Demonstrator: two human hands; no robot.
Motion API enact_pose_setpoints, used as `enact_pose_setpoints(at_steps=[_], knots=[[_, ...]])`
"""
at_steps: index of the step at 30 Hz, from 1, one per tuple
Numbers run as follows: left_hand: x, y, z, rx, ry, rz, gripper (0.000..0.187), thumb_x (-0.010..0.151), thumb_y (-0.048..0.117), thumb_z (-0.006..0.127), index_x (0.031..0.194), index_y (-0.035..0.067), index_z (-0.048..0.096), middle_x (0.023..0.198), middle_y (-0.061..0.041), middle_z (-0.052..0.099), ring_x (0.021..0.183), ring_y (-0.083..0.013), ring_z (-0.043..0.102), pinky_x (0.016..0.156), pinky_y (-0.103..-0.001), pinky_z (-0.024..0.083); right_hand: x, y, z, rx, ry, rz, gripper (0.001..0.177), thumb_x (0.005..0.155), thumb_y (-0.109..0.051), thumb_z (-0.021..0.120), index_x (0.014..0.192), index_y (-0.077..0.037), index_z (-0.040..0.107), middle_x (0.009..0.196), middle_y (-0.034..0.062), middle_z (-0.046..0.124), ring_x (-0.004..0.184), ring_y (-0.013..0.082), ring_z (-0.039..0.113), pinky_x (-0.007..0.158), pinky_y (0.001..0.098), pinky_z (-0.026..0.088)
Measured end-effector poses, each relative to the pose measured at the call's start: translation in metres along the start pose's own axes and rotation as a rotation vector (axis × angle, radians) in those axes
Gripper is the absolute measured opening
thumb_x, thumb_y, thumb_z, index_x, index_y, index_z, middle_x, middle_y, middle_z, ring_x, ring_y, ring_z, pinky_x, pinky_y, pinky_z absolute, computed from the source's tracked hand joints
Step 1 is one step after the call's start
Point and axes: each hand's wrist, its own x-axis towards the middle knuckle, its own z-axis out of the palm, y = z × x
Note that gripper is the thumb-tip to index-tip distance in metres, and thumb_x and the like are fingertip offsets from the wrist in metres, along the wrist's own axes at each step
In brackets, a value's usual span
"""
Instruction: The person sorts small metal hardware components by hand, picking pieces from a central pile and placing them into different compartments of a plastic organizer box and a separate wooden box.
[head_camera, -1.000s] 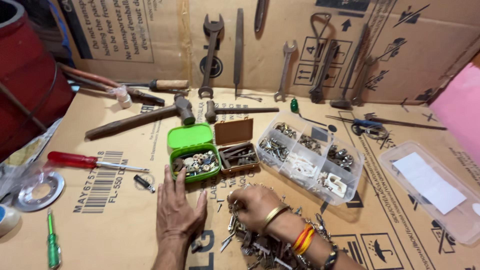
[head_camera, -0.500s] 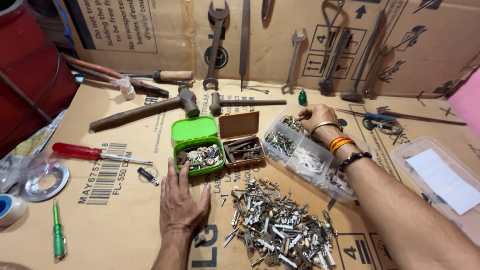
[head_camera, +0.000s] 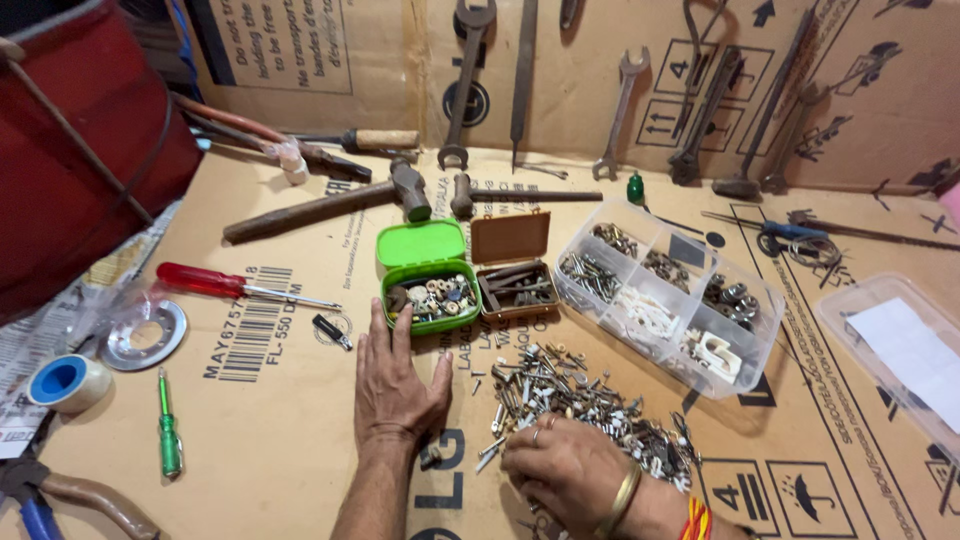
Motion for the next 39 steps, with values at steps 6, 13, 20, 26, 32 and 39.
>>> enact_pose_setpoints(at_steps=[6, 13, 20, 26, 32, 39], knots=[[0.003, -0.004, 0.004, -0.077, 0.036, 0.004, 0.102, 0.081, 0.047, 0.065, 0.157, 0.003, 0.012, 0.165, -0.02, 0.015, 0.15, -0.0304, 0.025, 0.123, -0.041, 0.018, 0.039, 0.022, -0.016, 0.233, 0.074, 0.249, 0.034, 0.069, -0.019, 0.084, 0.102, -0.015, 0.077, 0.099, 0.0032, 0.079, 0.088, 0.0206, 0.076, 0.081, 0.0363, 0.063], [0.001, -0.004, 0.002, -0.085, 0.028, -0.011, 0.102, 0.083, 0.047, 0.066, 0.157, 0.002, 0.012, 0.164, -0.021, 0.019, 0.149, -0.0321, 0.027, 0.123, -0.041, 0.019, 0.157, 0.061, -0.044, 0.263, 0.281, 0.628, 0.035, 0.073, -0.02, 0.086, 0.107, -0.021, 0.077, 0.109, -0.0017, 0.078, 0.089, 0.0118, 0.075, 0.079, 0.0266, 0.063], [0.002, -0.002, -0.001, -0.087, 0.038, 0.003, 0.101, 0.082, 0.046, 0.067, 0.157, 0.002, 0.014, 0.164, -0.022, 0.02, 0.149, -0.0325, 0.027, 0.124, -0.042, 0.019, 0.144, 0.056, -0.05, 0.167, 0.272, 0.618, 0.027, 0.079, -0.02, 0.081, 0.106, -0.022, 0.078, 0.101, -0.0005, 0.081, 0.084, 0.0145, 0.076, 0.079, 0.0307, 0.062], [0.002, -0.003, 0.003, -0.064, 0.035, 0.001, 0.101, 0.082, 0.048, 0.065, 0.157, 0.004, 0.014, 0.165, -0.019, 0.018, 0.15, -0.0294, 0.026, 0.124, -0.041, 0.018, 0.081, 0.058, -0.022, -0.02, -0.043, 0.224, 0.019, 0.082, -0.011, 0.076, 0.097, -0.022, 0.08, 0.092, 0.0024, 0.081, 0.08, 0.0193, 0.077, 0.075, 0.0351, 0.062], [0.003, -0.009, 0.012, -0.045, 0.032, 0.01, 0.103, 0.081, 0.049, 0.065, 0.158, 0.005, 0.013, 0.165, -0.019, 0.017, 0.15, -0.0282, 0.026, 0.124, -0.04, 0.019, 0.065, 0.061, -0.014, -0.284, -0.194, -0.024, 0.031, 0.079, 0.0, 0.064, 0.101, -0.019, 0.076, 0.081, 0.0069, 0.073, 0.086, 0.028, 0.07, 0.07, 0.0438, 0.057], [0.004, -0.013, 0.016, -0.016, 0.068, 0.038, 0.102, 0.084, 0.053, 0.062, 0.158, 0.003, 0.013, 0.165, -0.02, 0.016, 0.15, -0.0295, 0.026, 0.123, -0.042, 0.02, 0.048, 0.052, -0.019, -0.269, -0.12, -0.036, 0.022, 0.085, -0.003, 0.064, 0.103, -0.011, 0.074, 0.083, 0.0091, 0.071, 0.08, 0.0289, 0.067, 0.07, 0.0441, 0.054]])
